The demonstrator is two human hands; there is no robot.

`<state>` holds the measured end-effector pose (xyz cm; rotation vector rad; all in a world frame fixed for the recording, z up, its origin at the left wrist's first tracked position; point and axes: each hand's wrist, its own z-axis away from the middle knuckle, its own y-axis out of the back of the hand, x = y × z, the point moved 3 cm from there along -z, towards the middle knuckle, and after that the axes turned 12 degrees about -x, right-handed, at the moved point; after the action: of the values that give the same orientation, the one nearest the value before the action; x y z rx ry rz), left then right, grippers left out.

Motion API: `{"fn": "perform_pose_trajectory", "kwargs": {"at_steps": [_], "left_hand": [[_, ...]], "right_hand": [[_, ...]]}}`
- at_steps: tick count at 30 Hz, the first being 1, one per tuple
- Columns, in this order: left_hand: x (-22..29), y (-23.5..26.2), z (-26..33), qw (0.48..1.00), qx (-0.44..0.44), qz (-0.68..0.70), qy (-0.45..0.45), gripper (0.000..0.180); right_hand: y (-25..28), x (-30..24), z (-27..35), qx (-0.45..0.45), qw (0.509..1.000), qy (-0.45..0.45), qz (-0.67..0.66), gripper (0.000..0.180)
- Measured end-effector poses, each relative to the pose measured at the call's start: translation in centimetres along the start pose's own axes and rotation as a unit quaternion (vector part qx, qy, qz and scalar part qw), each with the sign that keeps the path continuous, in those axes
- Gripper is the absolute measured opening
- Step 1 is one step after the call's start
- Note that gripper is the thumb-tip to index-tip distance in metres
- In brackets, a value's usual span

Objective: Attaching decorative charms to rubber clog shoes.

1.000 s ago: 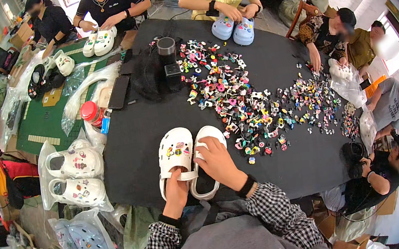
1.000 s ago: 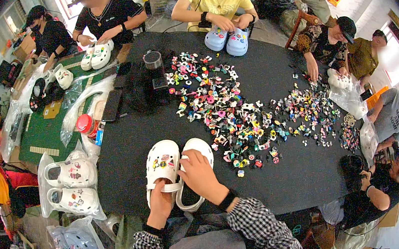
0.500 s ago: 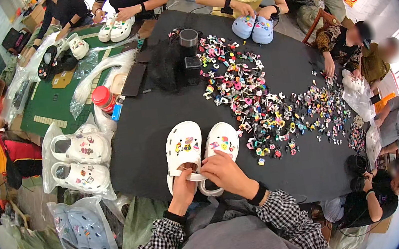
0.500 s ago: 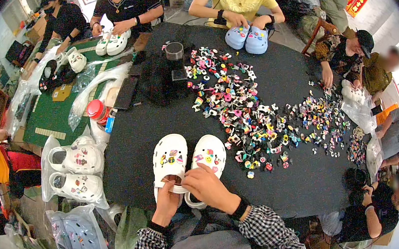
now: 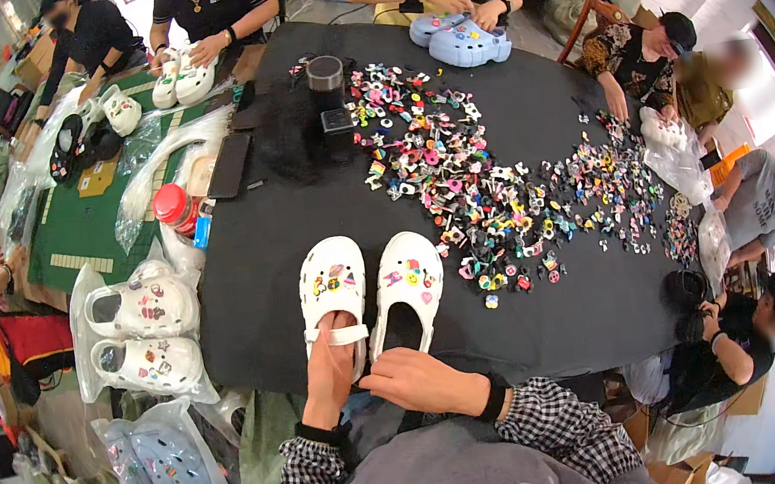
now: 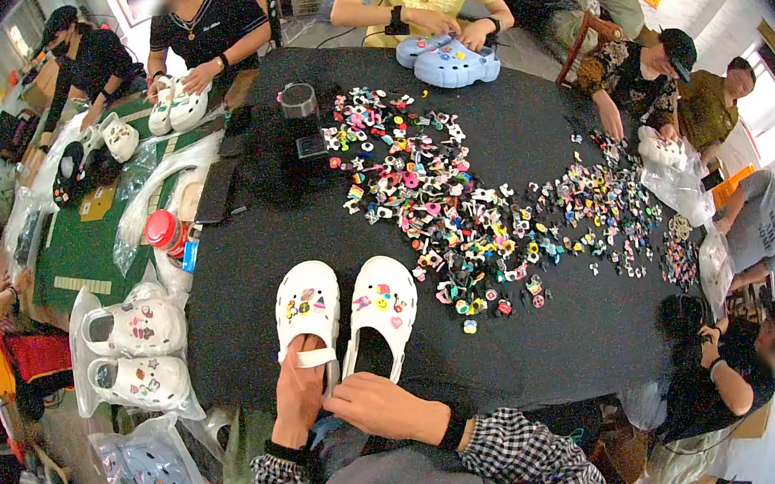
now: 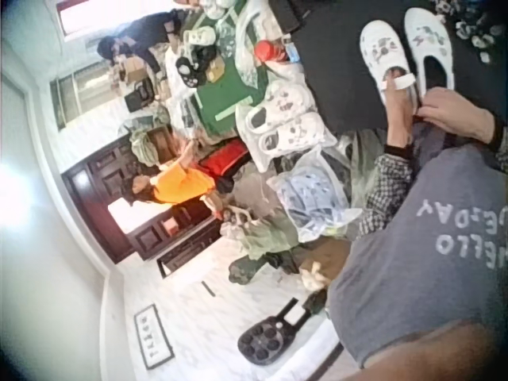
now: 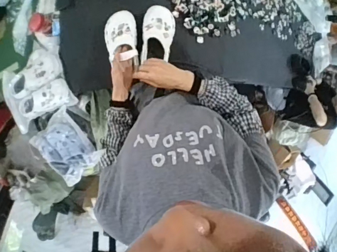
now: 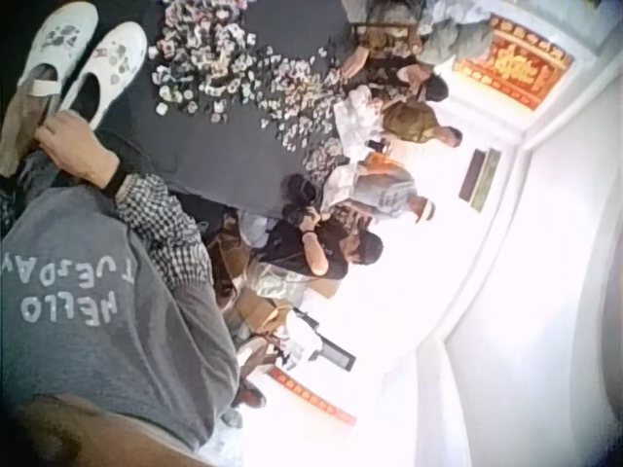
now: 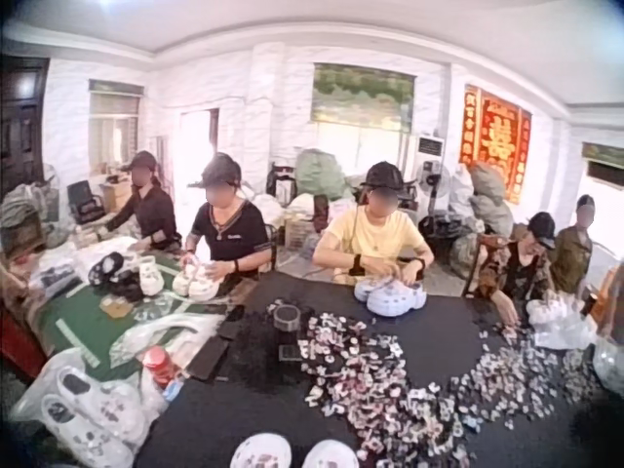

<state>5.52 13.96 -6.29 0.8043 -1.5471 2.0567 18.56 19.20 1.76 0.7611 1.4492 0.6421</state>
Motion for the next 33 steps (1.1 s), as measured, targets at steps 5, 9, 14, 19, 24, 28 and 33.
{"fn": "perform_pose_trajectory", "kwargs": {"at_steps": [5,9,14,19,24,28,33], "left_hand": [[0.9,0.1,2.7,0.982,-0.024,0.183,-0.04,0.053],[0.3,1.2,4.7,0.981,0.001,0.192,-0.022,0.049],[-0.1,2.1,6.5,0.987,0.117,0.06,0.092,0.023],[2.2,0.0,7.5,0.981,0.141,-0.012,0.129,0.019],[4.3,1.7,8.9,0.941,0.255,-0.221,0.037,0.018],[7.8,-0.7,7.4,0.906,0.252,-0.325,-0.104,0.022],[8.3,-5.2,3.0,0.942,-0.002,-0.336,-0.014,0.025]], "right_hand": [[-1.4,0.4,0.8,-0.095,0.995,-0.007,0.0,0.015],[-1.4,0.9,1.0,-0.101,0.995,-0.016,0.007,0.016],[-0.5,1.4,1.0,-0.078,0.997,-0.014,-0.014,0.022],[-0.4,1.2,1.2,-0.099,0.994,-0.038,0.003,0.035],[-1.1,-0.8,0.5,-0.038,0.996,0.017,0.076,0.039],[-2.9,-2.7,-0.6,-0.06,0.984,0.073,0.152,0.015],[-4.1,-3.2,-1.4,-0.058,0.976,0.079,0.194,0.014]]}}
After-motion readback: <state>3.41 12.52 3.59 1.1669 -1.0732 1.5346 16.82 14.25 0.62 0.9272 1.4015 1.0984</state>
